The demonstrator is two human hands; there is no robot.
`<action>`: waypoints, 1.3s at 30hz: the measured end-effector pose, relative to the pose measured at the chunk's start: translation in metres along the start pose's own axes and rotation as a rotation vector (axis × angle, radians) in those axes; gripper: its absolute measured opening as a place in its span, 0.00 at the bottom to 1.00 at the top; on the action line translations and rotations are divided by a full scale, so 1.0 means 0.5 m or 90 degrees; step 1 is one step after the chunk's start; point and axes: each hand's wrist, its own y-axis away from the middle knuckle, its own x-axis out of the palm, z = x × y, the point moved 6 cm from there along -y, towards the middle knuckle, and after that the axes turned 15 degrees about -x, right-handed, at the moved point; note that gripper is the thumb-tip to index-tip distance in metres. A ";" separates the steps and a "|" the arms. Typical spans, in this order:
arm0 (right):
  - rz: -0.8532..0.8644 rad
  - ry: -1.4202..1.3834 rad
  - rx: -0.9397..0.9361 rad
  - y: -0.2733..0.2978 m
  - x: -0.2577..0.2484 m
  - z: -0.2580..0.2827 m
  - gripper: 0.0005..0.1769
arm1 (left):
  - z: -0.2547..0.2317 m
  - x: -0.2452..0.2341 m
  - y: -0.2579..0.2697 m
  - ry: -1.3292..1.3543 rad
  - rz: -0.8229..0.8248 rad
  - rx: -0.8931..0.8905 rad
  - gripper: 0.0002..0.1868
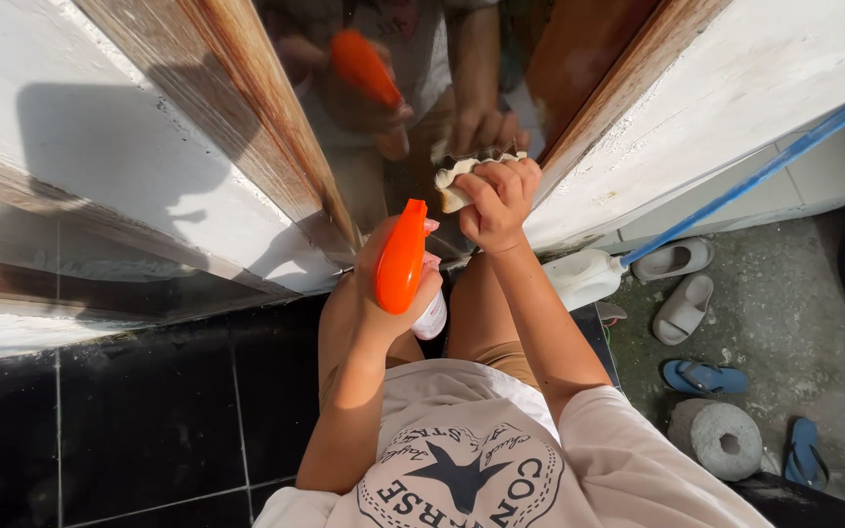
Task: Cleaning a glass door by spraying it with liquid and wiping it with a cloth
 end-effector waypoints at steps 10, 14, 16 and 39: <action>0.202 -0.073 0.110 0.250 0.005 0.088 0.20 | 0.011 0.000 0.038 0.016 0.017 -0.008 0.24; 0.131 -0.106 0.111 0.084 -0.016 0.070 0.19 | -0.015 -0.013 0.038 -0.020 0.002 0.019 0.23; 0.080 -0.105 0.089 -0.068 -0.033 0.052 0.18 | -0.023 -0.016 0.048 -0.023 -0.004 0.010 0.23; 0.210 -0.119 -0.041 0.246 0.101 0.186 0.14 | 0.051 -0.066 0.073 -0.062 -0.046 0.002 0.27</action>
